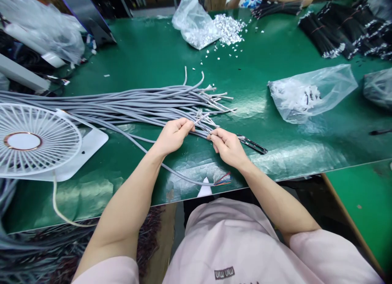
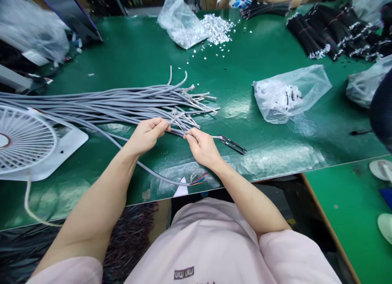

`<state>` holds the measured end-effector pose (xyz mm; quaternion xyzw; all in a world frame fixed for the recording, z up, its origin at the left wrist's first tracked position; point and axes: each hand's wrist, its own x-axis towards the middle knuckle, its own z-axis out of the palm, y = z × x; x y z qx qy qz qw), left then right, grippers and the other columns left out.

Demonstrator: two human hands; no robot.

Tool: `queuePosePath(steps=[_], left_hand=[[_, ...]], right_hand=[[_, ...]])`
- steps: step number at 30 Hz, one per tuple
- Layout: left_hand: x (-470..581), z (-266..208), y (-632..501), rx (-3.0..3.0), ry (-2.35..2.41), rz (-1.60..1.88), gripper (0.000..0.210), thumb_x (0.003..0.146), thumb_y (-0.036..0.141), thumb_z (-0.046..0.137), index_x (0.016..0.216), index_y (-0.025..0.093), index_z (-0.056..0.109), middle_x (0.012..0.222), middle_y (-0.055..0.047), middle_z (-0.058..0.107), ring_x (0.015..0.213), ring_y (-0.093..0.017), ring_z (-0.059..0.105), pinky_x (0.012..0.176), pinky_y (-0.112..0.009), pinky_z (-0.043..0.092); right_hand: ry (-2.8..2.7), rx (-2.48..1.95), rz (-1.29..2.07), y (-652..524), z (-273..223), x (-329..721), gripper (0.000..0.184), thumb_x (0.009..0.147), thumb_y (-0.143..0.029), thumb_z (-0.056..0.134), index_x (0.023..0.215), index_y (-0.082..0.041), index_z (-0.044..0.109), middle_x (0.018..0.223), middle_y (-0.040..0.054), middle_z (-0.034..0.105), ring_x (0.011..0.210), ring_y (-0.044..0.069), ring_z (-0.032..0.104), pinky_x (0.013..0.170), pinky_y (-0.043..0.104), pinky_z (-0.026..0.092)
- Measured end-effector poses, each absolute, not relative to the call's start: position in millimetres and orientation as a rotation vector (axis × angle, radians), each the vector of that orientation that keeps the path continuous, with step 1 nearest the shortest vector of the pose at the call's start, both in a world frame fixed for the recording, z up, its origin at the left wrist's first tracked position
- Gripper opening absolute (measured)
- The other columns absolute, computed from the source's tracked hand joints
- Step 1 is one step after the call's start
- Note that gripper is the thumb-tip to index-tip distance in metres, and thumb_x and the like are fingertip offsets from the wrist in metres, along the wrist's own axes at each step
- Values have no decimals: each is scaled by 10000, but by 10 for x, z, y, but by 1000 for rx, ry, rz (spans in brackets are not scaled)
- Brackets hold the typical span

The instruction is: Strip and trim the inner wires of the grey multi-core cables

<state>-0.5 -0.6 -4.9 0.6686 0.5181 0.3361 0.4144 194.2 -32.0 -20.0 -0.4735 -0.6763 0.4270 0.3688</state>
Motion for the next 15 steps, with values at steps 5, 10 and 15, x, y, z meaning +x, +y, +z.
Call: queuePosePath(steps=[5, 10, 15], left_hand=[[0, -43, -3, 1652, 1288, 865, 308, 857, 392, 449, 689, 156, 554, 499, 53, 321, 471, -86, 272, 487, -235, 255], [-3, -56, 2, 1684, 1304, 838, 307, 857, 389, 440, 686, 159, 550, 506, 47, 342, 479, -89, 288, 489, -235, 258], [9, -34, -13, 1775, 1321, 790, 316, 855, 386, 420, 691, 158, 565, 535, 39, 409, 518, -99, 351, 539, -235, 306]], right_hand=[[-1748, -1213, 1102, -313, -220, 1941, 199, 898, -257, 433, 813, -164, 587, 538, -37, 479, 540, 117, 451, 595, 248, 356], [-1747, -1199, 1088, -315, -223, 1932, 195, 898, -254, 428, 825, -167, 587, 545, -40, 475, 541, 115, 449, 598, 248, 358], [-1727, -1193, 1080, -281, -254, 1926, 195, 896, -255, 430, 826, -167, 590, 559, -33, 479, 557, 118, 457, 598, 249, 359]])
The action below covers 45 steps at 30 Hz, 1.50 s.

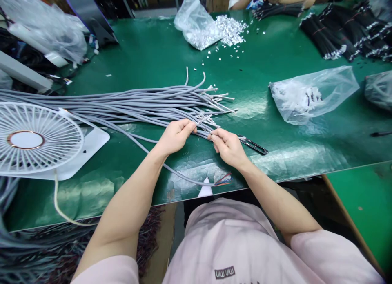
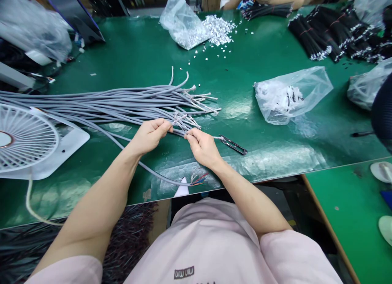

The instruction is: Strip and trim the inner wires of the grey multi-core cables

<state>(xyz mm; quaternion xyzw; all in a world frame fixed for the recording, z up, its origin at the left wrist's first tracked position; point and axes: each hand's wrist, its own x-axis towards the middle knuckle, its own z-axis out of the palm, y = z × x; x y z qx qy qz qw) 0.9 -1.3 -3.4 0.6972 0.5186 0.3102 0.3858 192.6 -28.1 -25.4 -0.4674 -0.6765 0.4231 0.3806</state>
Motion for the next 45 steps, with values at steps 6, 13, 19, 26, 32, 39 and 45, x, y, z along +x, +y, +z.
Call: queuePosePath(steps=[6, 13, 19, 26, 32, 39, 45], left_hand=[[89, -183, 9, 1895, 1375, 697, 332, 838, 395, 441, 659, 153, 583, 606, 5, 544, 599, -125, 463, 593, -241, 349], [22, -198, 33, 1641, 1304, 757, 362, 861, 433, 462, 786, 140, 662, 589, 2, 572, 521, -98, 432, 522, -219, 347], [14, -108, 4, 1664, 1317, 763, 388, 843, 437, 503, 609, 140, 592, 776, -52, 700, 512, -75, 426, 504, -216, 330], [34, -128, 1, 1624, 1310, 819, 348, 790, 445, 568, 627, 138, 592, 635, -35, 635, 531, -93, 455, 519, -221, 345], [41, -136, -8, 1601, 1299, 816, 288, 767, 408, 614, 713, 126, 641, 590, -17, 601, 530, -98, 471, 530, -223, 367], [53, -137, -25, 1621, 1319, 821, 268, 768, 390, 620, 747, 127, 667, 622, -25, 634, 566, -116, 526, 559, -228, 396], [60, -211, -8, 1728, 1278, 751, 252, 795, 368, 578, 771, 137, 677, 640, -13, 637, 581, -121, 532, 574, -228, 391]], right_hand=[[-1848, -1032, 1090, -369, -26, 1808, 215, 908, -283, 424, 818, -180, 590, 662, 0, 567, 624, 126, 498, 621, 248, 384], [-1986, -1066, 925, -479, 150, 1962, 222, 941, -253, 403, 914, -182, 612, 817, 26, 653, 661, 122, 549, 650, 243, 385], [-2030, -1366, 784, -404, -128, 2204, 220, 922, -261, 421, 863, -178, 615, 721, 32, 638, 614, 145, 542, 615, 257, 359], [-2073, -1444, 740, -381, -140, 2149, 227, 924, -269, 404, 872, -186, 609, 773, 60, 669, 684, 181, 600, 654, 273, 378], [-2108, -1448, 713, -351, -130, 2159, 225, 919, -266, 405, 859, -186, 606, 739, 51, 646, 656, 175, 575, 646, 272, 369], [-2116, -1429, 757, -317, -116, 2145, 207, 909, -259, 427, 811, -188, 595, 667, 23, 600, 592, 150, 512, 601, 261, 339], [-2030, -1236, 742, -297, -119, 1981, 204, 907, -218, 441, 782, -169, 593, 681, 20, 613, 602, 132, 528, 601, 242, 368]])
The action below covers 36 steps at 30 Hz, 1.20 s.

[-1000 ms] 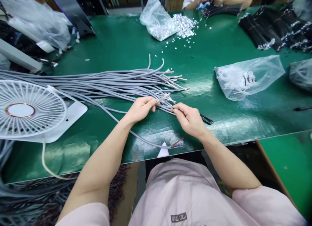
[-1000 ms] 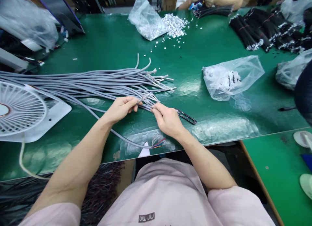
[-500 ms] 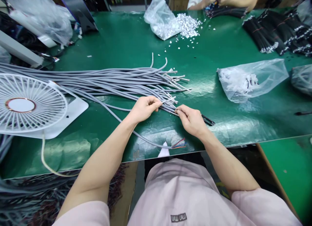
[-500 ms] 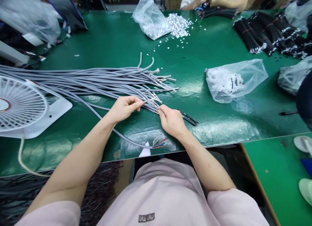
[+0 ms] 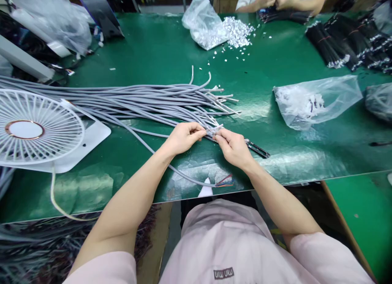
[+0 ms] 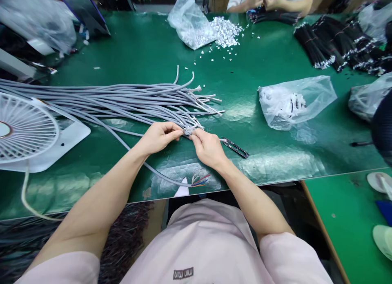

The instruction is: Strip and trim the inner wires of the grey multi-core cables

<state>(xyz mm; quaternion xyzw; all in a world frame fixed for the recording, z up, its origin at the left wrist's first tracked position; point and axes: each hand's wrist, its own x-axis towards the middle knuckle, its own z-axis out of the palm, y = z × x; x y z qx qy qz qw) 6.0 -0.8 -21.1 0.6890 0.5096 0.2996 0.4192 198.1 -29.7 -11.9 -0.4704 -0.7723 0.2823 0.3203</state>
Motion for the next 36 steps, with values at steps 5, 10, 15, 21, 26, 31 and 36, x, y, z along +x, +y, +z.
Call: queuePosePath(steps=[5, 10, 15, 21, 26, 31, 36], left_hand=[[68, -262, 26, 1962, 1404, 638, 305, 865, 366, 475, 745, 160, 664, 630, -4, 638, 603, -136, 543, 612, -247, 370], [-22, -108, 9, 1932, 1400, 556, 425, 907, 421, 388, 647, 157, 595, 643, -2, 632, 588, -122, 525, 600, -239, 360], [-84, -66, -1, 1983, 1268, 487, 386, 907, 416, 404, 777, 154, 657, 694, -8, 638, 626, -128, 548, 615, -238, 384], [-48, -173, 15, 2129, 1223, 686, 241, 865, 359, 519, 791, 163, 636, 828, -30, 665, 796, -160, 576, 748, -270, 424], [-50, -181, 20, 2145, 1226, 774, 206, 849, 339, 554, 778, 164, 638, 797, -24, 661, 785, -160, 569, 759, -287, 424], [-52, -176, 20, 2157, 1232, 781, 187, 840, 325, 576, 762, 168, 640, 781, -16, 661, 768, -156, 562, 752, -289, 420], [-45, -160, 9, 2161, 1253, 774, 185, 826, 322, 593, 734, 167, 634, 770, -13, 666, 771, -158, 562, 752, -292, 412]], right_hand=[[-2250, -497, 811, -646, 326, 1851, 190, 930, -169, 406, 963, -173, 594, 833, 20, 681, 718, 107, 609, 660, 205, 434], [-2182, -877, 653, -620, 382, 2025, 196, 950, -191, 411, 937, -165, 605, 847, 30, 681, 684, 100, 602, 638, 199, 422], [-2141, -1291, 590, -422, 130, 2272, 212, 932, -244, 428, 890, -155, 615, 652, 4, 590, 522, 104, 485, 550, 231, 343], [-2300, -1502, 576, -438, 148, 2347, 242, 922, -278, 397, 884, -180, 615, 627, 9, 570, 519, 127, 475, 559, 250, 307], [-2387, -1600, 521, -432, 140, 2337, 273, 922, -292, 366, 905, -190, 618, 679, 35, 620, 594, 165, 543, 591, 261, 316], [-2426, -1609, 497, -409, 108, 2325, 276, 926, -295, 356, 909, -196, 613, 698, 38, 638, 619, 177, 565, 601, 264, 319], [-2430, -1573, 515, -380, 94, 2303, 256, 928, -291, 368, 891, -198, 605, 717, 40, 648, 637, 179, 575, 600, 262, 314]])
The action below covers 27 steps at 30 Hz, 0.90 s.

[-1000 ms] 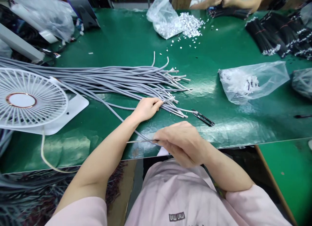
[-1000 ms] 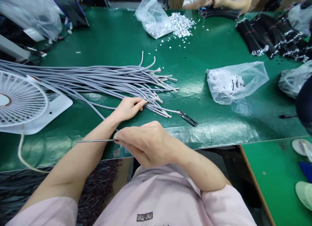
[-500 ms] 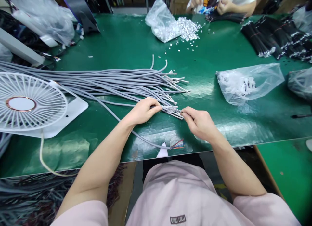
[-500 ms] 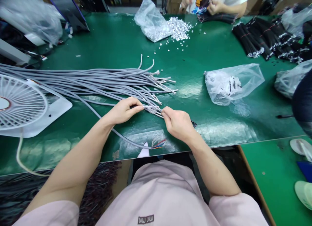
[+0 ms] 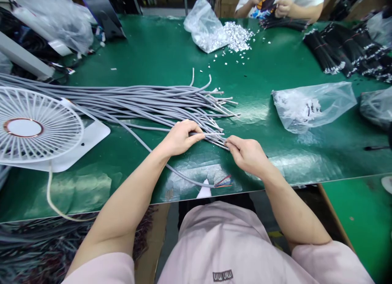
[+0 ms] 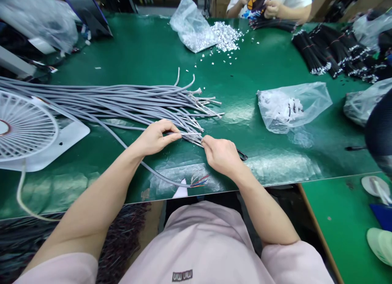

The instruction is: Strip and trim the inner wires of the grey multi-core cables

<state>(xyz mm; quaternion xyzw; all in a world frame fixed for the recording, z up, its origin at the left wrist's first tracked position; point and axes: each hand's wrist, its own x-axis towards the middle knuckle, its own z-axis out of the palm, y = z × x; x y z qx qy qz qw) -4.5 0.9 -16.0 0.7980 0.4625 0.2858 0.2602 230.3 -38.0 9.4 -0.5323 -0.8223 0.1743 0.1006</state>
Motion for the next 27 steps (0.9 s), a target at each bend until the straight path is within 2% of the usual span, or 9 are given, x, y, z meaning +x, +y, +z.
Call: queuePosePath(steps=[6, 8, 11, 13, 16, 19, 22, 27], left_hand=[[-46, -164, 9, 2143, 1226, 772, 190, 822, 340, 600, 743, 177, 656, 764, -11, 669, 774, -158, 571, 745, -285, 421], [-39, -187, 20, 2130, 1245, 778, 182, 817, 328, 605, 736, 173, 654, 763, -14, 669, 765, -158, 573, 734, -282, 424], [-20, -223, 38, 2134, 1348, 732, 187, 805, 327, 613, 718, 166, 649, 759, -29, 671, 766, -173, 576, 719, -289, 421], [-12, -227, 43, 2118, 1394, 726, 198, 807, 341, 610, 730, 163, 652, 782, -37, 679, 772, -179, 585, 718, -293, 422], [-12, -191, 31, 2037, 1403, 809, 210, 819, 352, 590, 765, 159, 653, 816, -37, 690, 763, -172, 601, 712, -284, 430], [-11, -144, 11, 2014, 1422, 873, 208, 812, 347, 589, 756, 155, 645, 811, -39, 690, 759, -172, 601, 714, -287, 430], [-1, -128, 1, 2029, 1434, 897, 207, 808, 344, 589, 741, 154, 635, 808, -43, 685, 765, -177, 595, 722, -296, 428], [10, -142, 7, 2041, 1425, 913, 208, 811, 347, 582, 729, 159, 621, 788, -38, 676, 750, -169, 582, 715, -290, 420]], right_hand=[[-2323, -1444, 611, -304, -21, 2133, 246, 925, -274, 402, 794, -180, 587, 645, 21, 586, 567, 144, 505, 577, 257, 312], [-2224, -1269, 707, -371, 25, 2048, 242, 927, -258, 410, 788, -171, 589, 658, 20, 596, 574, 131, 514, 583, 247, 344], [-2221, -790, 926, -572, 222, 1957, 220, 945, -239, 396, 894, -175, 601, 793, 32, 664, 681, 117, 590, 650, 223, 414], [-2255, -646, 1008, -679, 336, 1949, 208, 952, -228, 391, 966, -190, 595, 852, 28, 681, 721, 110, 610, 669, 213, 430], [-2170, -939, 953, -671, 302, 2017, 201, 950, -228, 398, 928, -186, 594, 834, 27, 671, 710, 112, 601, 665, 223, 422], [-2046, -1238, 919, -538, 72, 2107, 205, 936, -244, 410, 853, -173, 584, 672, 5, 610, 631, 122, 558, 634, 238, 400], [-1975, -1327, 973, -448, -114, 2134, 208, 926, -260, 410, 842, -170, 578, 549, -26, 528, 546, 122, 500, 601, 242, 383], [-1920, -1343, 1045, -432, -164, 2050, 209, 915, -264, 415, 822, -169, 575, 505, -43, 494, 485, 112, 453, 569, 240, 366]])
